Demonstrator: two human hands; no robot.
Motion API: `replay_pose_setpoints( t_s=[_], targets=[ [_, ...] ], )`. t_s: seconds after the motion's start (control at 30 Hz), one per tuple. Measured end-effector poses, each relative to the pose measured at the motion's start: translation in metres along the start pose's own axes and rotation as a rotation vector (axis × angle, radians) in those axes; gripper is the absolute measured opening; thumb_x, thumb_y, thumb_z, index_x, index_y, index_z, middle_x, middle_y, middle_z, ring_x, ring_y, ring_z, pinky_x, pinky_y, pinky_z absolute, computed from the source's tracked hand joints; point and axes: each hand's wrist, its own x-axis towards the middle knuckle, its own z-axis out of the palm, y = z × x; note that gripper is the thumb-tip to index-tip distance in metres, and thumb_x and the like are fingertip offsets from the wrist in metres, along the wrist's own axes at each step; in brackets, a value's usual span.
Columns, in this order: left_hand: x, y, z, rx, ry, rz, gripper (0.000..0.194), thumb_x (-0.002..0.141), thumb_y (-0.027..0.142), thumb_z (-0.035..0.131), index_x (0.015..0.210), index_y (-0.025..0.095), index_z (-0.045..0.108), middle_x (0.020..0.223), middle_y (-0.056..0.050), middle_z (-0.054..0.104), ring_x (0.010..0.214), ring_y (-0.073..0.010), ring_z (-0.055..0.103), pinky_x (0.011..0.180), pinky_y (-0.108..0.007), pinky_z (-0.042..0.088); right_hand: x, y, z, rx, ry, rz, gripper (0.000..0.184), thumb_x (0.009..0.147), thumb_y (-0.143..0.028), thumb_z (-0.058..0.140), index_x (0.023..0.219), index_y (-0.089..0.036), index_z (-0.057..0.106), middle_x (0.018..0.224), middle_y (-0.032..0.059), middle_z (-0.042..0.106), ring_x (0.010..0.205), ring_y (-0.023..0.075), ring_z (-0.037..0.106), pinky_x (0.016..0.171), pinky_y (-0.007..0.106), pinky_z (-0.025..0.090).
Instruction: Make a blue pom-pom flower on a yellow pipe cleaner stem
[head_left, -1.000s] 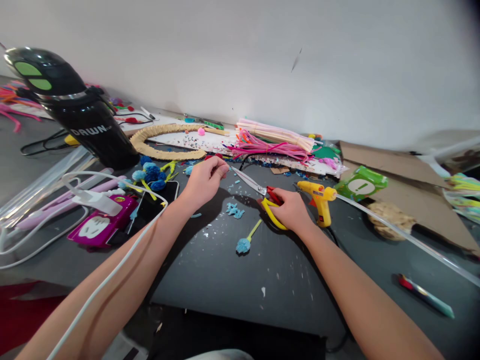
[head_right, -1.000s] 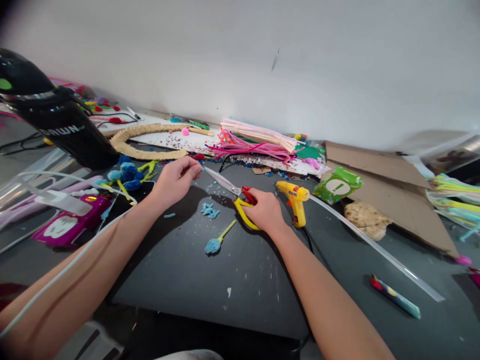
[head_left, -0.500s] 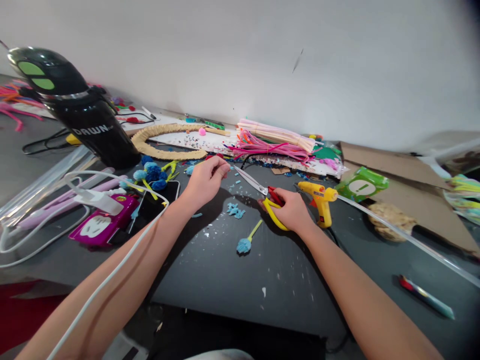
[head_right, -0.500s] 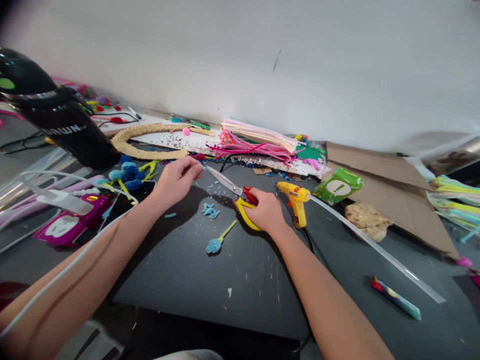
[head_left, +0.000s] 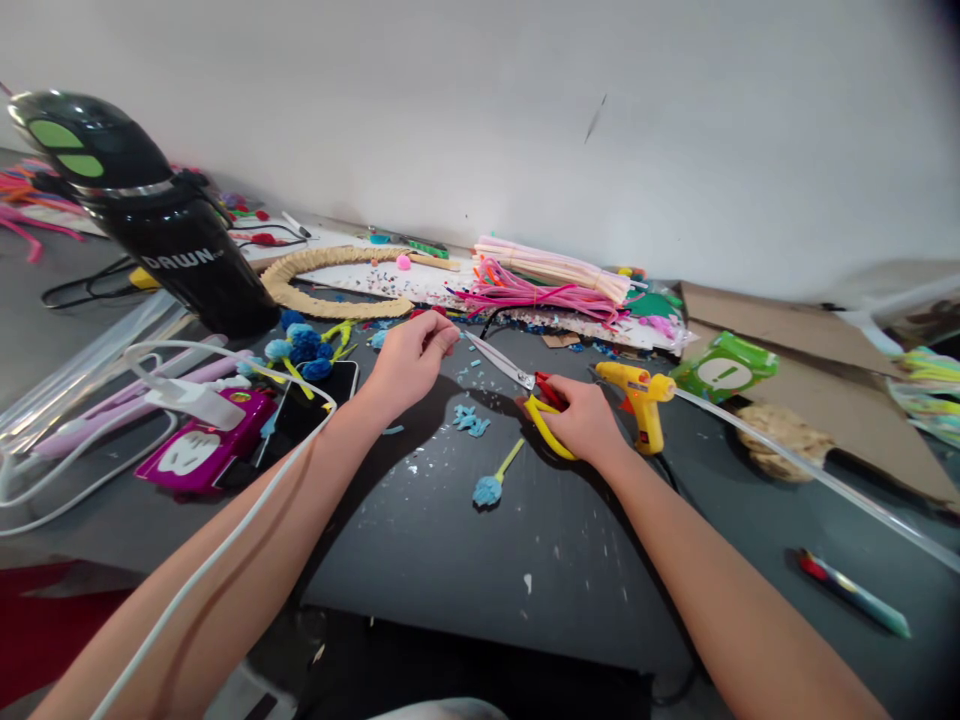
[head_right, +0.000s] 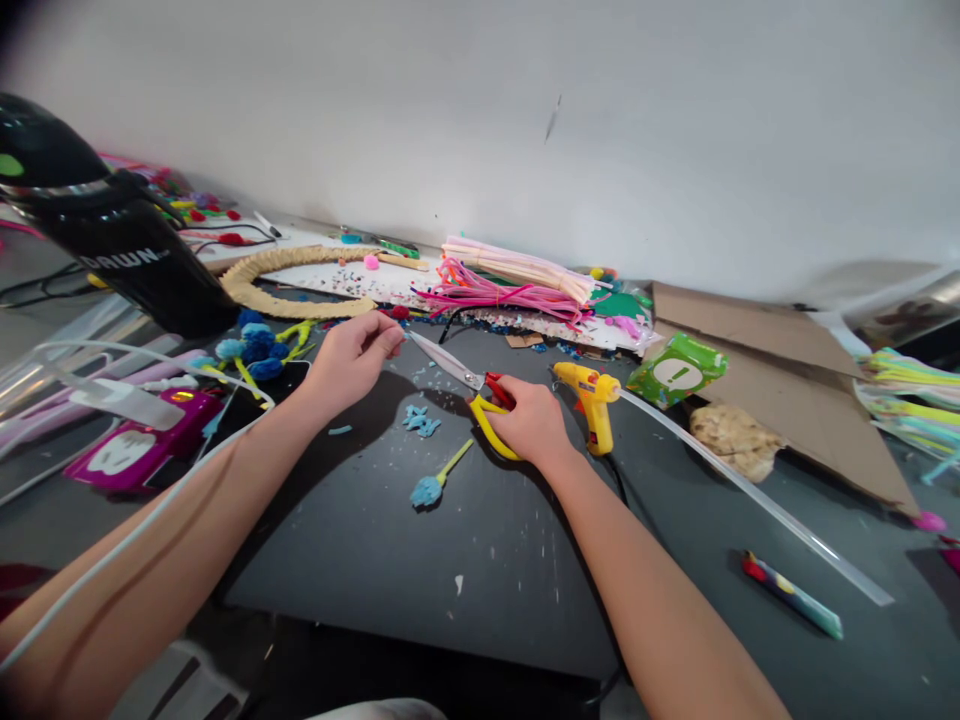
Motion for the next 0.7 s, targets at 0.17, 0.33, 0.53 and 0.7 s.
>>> replay_pose_setpoints(
  t_s=[0.17, 0.33, 0.53, 0.7],
  targets=[
    [-0.0001, 0.0019, -0.0009, 0.007, -0.003, -0.003, 0.023, 0.091, 0.035, 0.049, 0.082, 0.017, 0.06, 0.071, -0.001, 0.061, 0.063, -0.0131, 0.052, 0.06, -0.026, 0.039, -0.0006, 0.0007, -0.0001, 0.012, -0.009, 0.003, 0.029, 0.073, -0.048, 0.065, 0.068, -0.02, 0.057, 0.058, -0.0021, 0.054, 0.056, 0.0125, 0.045, 0.052, 0.025, 0.029],
    [-0.0002, 0.0041, -0.0017, 0.028, -0.004, -0.005, 0.022, 0.091, 0.033, 0.049, 0.08, 0.017, 0.059, 0.07, -0.001, 0.061, 0.062, -0.0129, 0.051, 0.059, -0.025, 0.038, -0.0009, 0.0, -0.0011, 0.021, -0.012, 0.003, 0.028, 0.073, -0.046, 0.065, 0.068, -0.02, 0.056, 0.06, -0.002, 0.055, 0.056, 0.0124, 0.045, 0.052, 0.025, 0.03],
    [0.0, 0.0048, -0.0023, 0.024, -0.01, -0.015, 0.021, 0.09, 0.031, 0.05, 0.078, 0.017, 0.059, 0.068, 0.0, 0.061, 0.062, -0.0123, 0.051, 0.059, -0.025, 0.038, -0.0011, 0.0015, -0.001, 0.025, -0.023, -0.007, 0.027, 0.073, -0.045, 0.066, 0.071, -0.02, 0.058, 0.061, -0.0014, 0.057, 0.057, 0.0125, 0.045, 0.052, 0.024, 0.029],
    [0.0022, 0.0031, -0.0038, 0.026, 0.025, -0.044, 0.02, 0.088, 0.031, 0.051, 0.076, 0.017, 0.059, 0.067, -0.001, 0.061, 0.061, -0.0128, 0.052, 0.058, -0.025, 0.038, -0.0012, 0.0034, -0.0007, 0.045, -0.022, -0.009, 0.028, 0.073, -0.046, 0.066, 0.071, -0.019, 0.058, 0.063, -0.0006, 0.058, 0.057, 0.0125, 0.046, 0.052, 0.024, 0.029]
  ],
)
